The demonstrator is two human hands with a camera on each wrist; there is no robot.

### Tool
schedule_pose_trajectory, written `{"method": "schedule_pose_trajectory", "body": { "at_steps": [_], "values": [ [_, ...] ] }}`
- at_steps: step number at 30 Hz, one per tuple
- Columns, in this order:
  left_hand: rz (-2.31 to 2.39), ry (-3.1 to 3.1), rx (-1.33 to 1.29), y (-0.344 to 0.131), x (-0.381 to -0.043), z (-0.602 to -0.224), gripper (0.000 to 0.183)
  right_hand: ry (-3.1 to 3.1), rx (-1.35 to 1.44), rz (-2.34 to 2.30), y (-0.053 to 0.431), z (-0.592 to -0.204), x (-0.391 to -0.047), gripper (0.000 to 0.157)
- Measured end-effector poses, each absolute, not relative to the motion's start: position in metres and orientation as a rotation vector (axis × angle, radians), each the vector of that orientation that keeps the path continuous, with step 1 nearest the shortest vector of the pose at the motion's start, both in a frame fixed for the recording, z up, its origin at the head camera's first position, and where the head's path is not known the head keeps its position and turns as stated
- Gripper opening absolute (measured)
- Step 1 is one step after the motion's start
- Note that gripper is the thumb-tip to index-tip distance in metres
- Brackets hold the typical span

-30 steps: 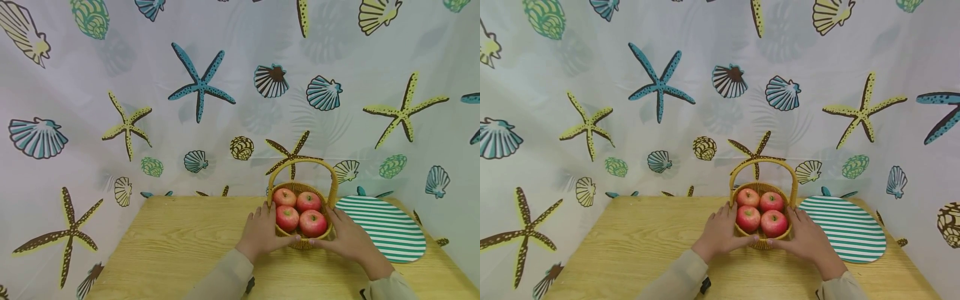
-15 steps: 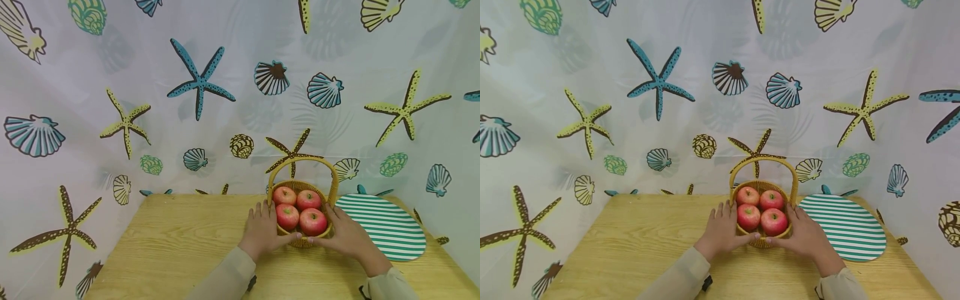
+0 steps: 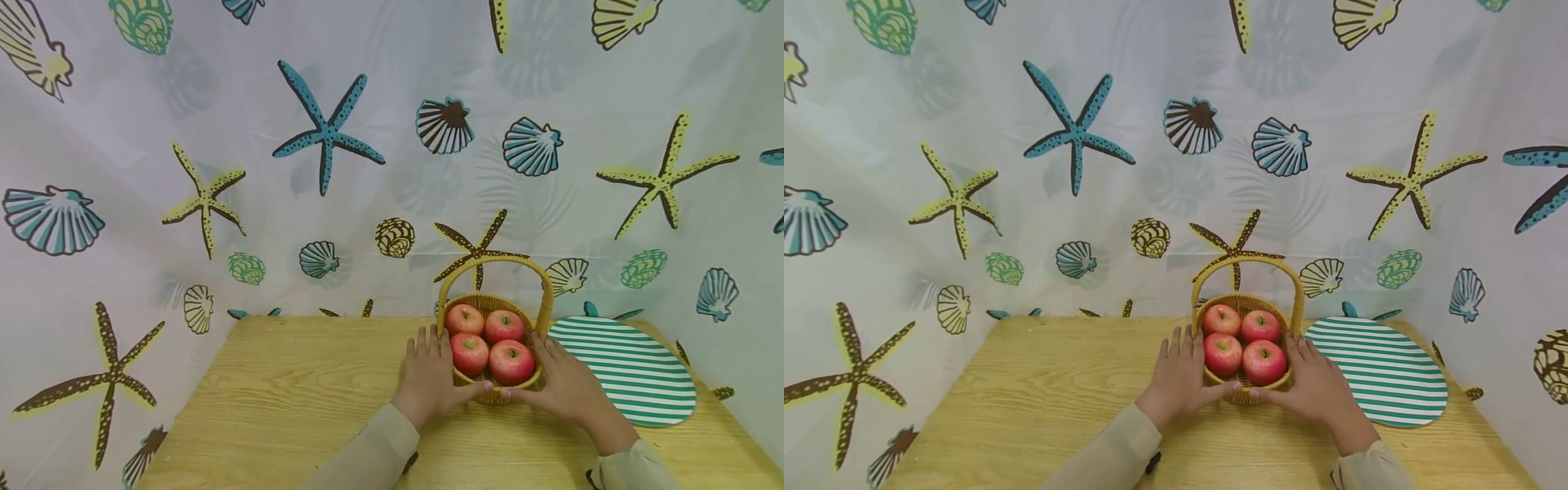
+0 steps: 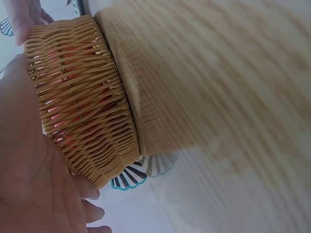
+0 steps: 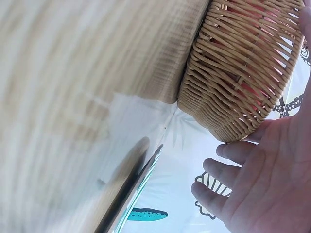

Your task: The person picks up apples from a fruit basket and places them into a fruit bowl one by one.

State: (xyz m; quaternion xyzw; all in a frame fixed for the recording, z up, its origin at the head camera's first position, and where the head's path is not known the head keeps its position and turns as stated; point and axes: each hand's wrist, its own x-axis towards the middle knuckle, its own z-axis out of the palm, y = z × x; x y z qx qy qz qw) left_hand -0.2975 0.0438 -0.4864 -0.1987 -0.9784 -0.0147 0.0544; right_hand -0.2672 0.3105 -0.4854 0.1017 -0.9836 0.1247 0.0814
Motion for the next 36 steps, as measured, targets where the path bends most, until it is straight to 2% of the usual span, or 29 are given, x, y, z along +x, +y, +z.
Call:
{"method": "schedule_pose_trajectory", "body": {
  "at_steps": [36],
  "values": [
    [-0.096,-2.943,-0.619,0.036,-0.288,-0.486,0.125,-2.987,0.278,0.282,0.300,-0.484,-0.260,0.124]
  ]
}}
